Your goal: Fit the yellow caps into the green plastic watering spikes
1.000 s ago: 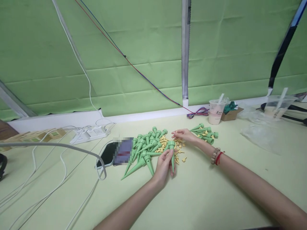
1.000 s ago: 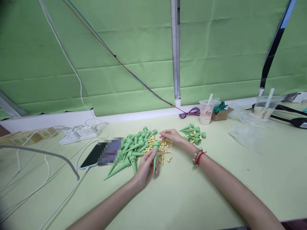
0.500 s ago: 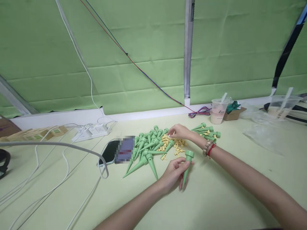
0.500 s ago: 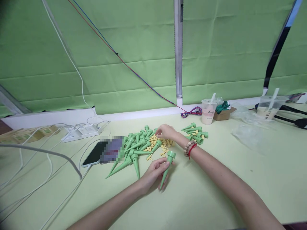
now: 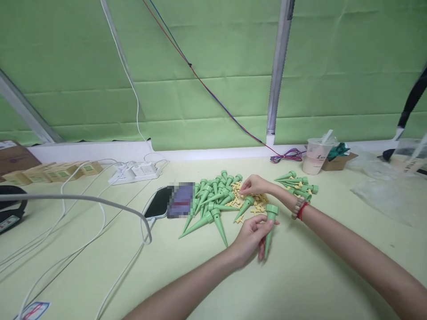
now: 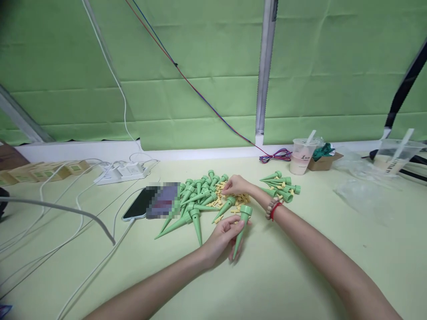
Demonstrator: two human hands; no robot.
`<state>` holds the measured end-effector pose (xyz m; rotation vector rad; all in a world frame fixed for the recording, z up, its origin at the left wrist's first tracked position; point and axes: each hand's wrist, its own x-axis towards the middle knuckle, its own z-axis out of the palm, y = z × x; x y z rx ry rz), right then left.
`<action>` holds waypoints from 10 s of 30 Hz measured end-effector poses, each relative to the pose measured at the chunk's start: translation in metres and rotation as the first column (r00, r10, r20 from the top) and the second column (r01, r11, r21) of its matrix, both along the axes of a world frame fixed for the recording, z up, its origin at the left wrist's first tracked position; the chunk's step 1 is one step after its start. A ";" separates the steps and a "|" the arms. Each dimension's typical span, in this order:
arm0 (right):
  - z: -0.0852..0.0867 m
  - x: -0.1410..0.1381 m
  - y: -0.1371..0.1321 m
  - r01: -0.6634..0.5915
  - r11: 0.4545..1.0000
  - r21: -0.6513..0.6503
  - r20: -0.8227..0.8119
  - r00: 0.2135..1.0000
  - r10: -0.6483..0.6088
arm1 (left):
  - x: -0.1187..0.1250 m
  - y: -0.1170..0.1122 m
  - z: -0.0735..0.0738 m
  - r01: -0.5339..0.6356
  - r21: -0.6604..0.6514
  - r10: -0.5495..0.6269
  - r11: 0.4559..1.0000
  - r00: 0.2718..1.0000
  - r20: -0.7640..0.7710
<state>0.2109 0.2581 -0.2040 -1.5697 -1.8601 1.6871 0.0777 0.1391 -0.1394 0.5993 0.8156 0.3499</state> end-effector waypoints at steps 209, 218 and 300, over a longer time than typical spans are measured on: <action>0.054 0.001 -0.086 0.672 0.730 0.126 -0.268 0.731 -0.627 | -0.003 0.026 0.001 -0.517 0.031 0.504 0.855 0.816 -0.284; 0.062 -0.001 -0.084 0.642 0.746 0.176 -0.335 0.752 -0.568 | -0.008 0.035 0.002 -0.451 0.108 0.461 0.886 0.828 -0.320; 0.057 0.003 -0.091 0.544 0.837 -0.054 -0.236 0.808 -0.540 | -0.013 0.030 -0.010 -0.285 0.362 0.393 0.887 0.878 -0.273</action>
